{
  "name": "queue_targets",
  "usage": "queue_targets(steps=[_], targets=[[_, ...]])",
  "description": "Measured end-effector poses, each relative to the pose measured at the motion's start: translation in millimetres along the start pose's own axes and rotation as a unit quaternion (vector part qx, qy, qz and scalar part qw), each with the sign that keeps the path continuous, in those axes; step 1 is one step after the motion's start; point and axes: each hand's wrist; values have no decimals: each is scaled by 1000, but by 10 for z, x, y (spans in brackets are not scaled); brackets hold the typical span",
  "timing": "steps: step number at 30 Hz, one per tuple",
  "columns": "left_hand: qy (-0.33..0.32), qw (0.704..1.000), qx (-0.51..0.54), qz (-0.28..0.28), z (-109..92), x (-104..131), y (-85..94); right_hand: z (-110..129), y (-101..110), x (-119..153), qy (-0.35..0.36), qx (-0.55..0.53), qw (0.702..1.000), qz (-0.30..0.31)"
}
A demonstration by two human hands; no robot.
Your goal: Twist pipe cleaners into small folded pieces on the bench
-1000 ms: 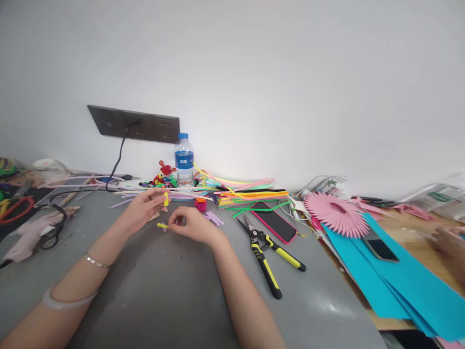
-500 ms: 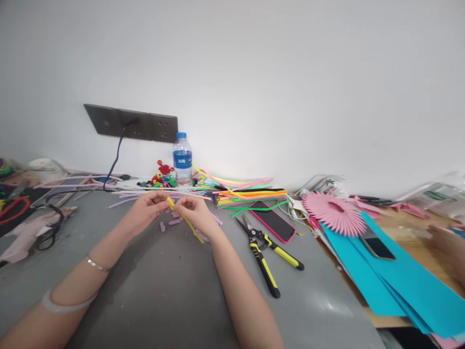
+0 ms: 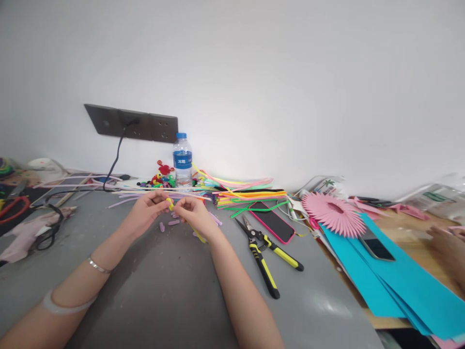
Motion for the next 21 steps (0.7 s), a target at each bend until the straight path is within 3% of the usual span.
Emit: queue_targets(steps=[5,13,21], targets=[[22,998,36,-51,28,-21,19,-38,5,-28,93,61,994,-7],[57,992,95,-65,42,-54,60,-79,44,-67,217,198,950,-106],[52,990,106,-74,11,-37,28,-66,70,-50,276,256,921,-97]])
Point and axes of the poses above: each hand's wrist, its own x-axis away from the middle knuckle, its own y-axis out of the back of the hand, z = x × y, and after that the axes turned 7 degrees about -y, right-handed
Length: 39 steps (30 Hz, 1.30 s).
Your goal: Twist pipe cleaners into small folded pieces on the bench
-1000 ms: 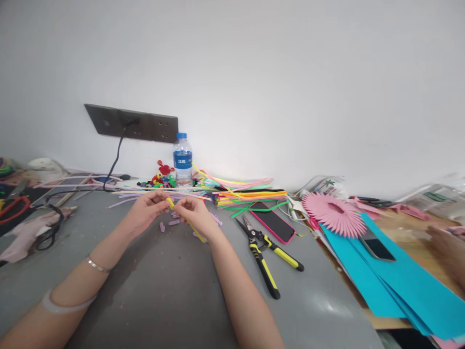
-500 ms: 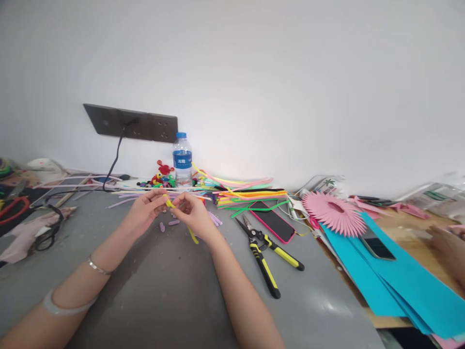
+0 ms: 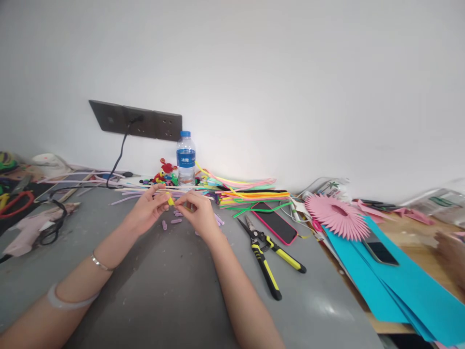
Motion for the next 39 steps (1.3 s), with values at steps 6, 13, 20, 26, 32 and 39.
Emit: queue_targets(steps=[6,13,20,26,32,39], targets=[[2,1000,-6,1,5,-2,10,11,-5,7,-5,7,1000,2],[-3,1000,-20,6,24,18,-3,28,38,8,1,21,999,32],[-7,1000,-28,10,57,27,3,68,81,19,20,65,997,40],[-6,998,-56,17,52,36,-1,30,91,18,25,75,995,60],[-13,984,-169,50,-34,21,67,-16,137,-18,-25,9,1000,-9],[36,922,-334,193,-36,74,55,-32,213,-24,-58,10,998,-5]])
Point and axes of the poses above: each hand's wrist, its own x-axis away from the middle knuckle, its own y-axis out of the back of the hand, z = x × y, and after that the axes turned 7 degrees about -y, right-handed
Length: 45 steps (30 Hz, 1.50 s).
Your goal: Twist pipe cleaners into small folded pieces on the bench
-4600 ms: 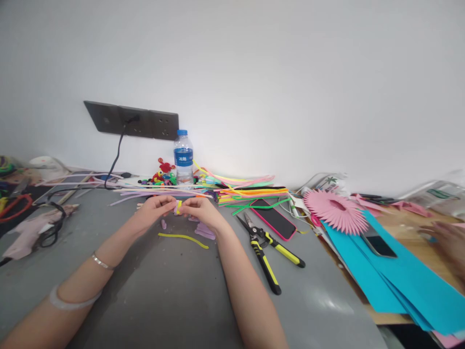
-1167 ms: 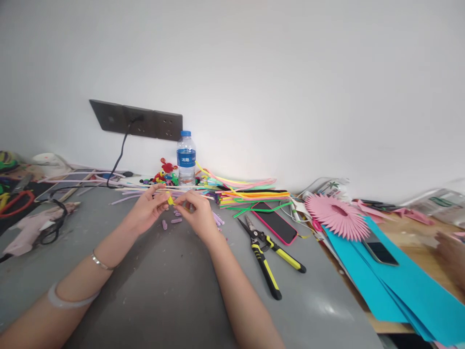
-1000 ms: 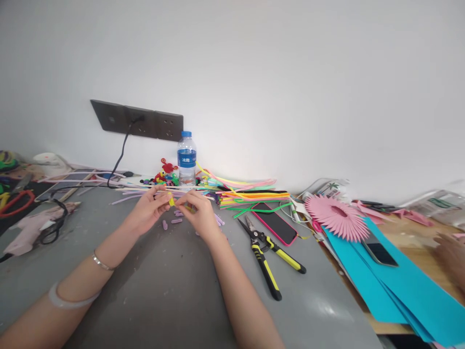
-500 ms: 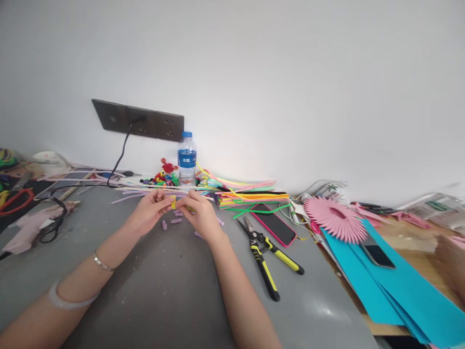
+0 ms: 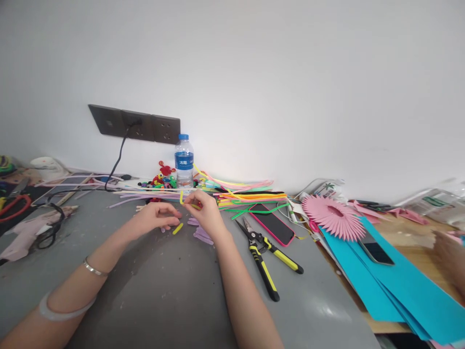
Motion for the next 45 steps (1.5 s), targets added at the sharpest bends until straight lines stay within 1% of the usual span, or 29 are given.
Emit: queue_targets(steps=[3,5,9,13,15,18,20,23,25,28,31,33,38,41,45], targets=[[-38,996,21,-72,-43,-1,-13,7,-17,8,7,8,1000,23],[-52,994,36,-93,-48,-6,-7,16,-37,14,12,14,999,35],[-43,993,69,-91,-1,-16,6,35,-56,24,2,8,998,63],[-12,994,91,-63,24,-20,-20,54,-50,35,-13,-9,997,77],[-4,992,114,-59,10,-21,-34,59,-26,34,-33,-26,996,83],[14,976,202,-74,-25,-24,-21,53,67,18,-96,-118,982,113],[39,954,281,-92,-41,-29,5,43,152,3,-123,-210,963,120],[59,918,373,-117,-42,-41,18,40,210,-8,-99,-329,935,89],[53,909,394,-123,-38,-45,-17,50,159,-4,-96,-356,926,80],[33,924,359,-129,-35,-42,-119,57,-7,1,-141,-326,932,69],[12,939,308,-153,-30,-34,-206,36,-132,-8,-162,-317,934,33],[7,942,293,-165,-22,-33,-231,18,-147,-18,-162,-320,933,30],[-19,955,247,-162,3,-48,-225,-15,-79,-24,-140,-303,942,43],[-26,970,200,-137,5,-47,-224,-40,-44,-25,-135,-293,945,49],[-28,991,118,-65,-6,-20,-221,-50,21,-28,-117,-292,945,93]])
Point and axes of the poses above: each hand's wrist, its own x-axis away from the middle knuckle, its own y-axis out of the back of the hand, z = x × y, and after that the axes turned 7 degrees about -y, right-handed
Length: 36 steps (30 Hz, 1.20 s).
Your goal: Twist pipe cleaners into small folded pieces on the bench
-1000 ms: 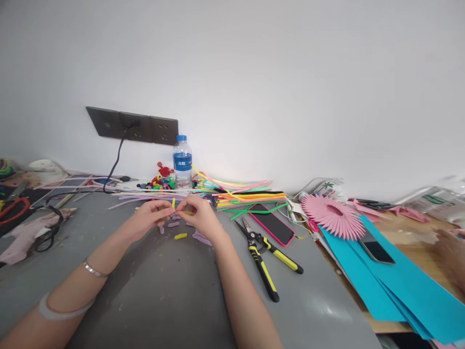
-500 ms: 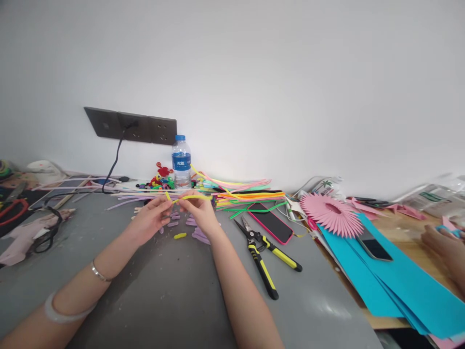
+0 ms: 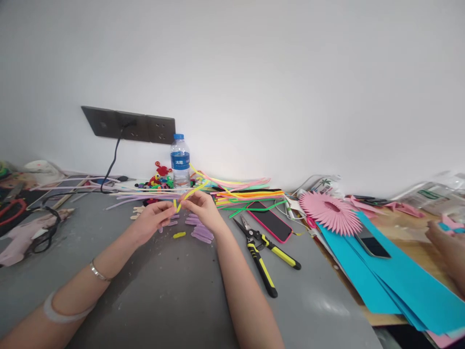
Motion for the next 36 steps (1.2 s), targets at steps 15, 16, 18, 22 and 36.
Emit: queue_targets(steps=[15,16,18,22,36], targets=[[-56,979,-187,58,-43,34,64,62,-16,40,-21,-40,999,8],[-79,976,-199,40,-36,32,59,62,-37,38,-20,-42,999,-8],[-125,967,-221,14,-19,31,49,66,-73,41,-16,-35,999,-20],[-196,946,-257,-30,21,28,51,66,-92,52,5,-12,999,-33],[-133,985,-90,-69,17,-7,71,-26,-188,-4,65,32,992,-105]])
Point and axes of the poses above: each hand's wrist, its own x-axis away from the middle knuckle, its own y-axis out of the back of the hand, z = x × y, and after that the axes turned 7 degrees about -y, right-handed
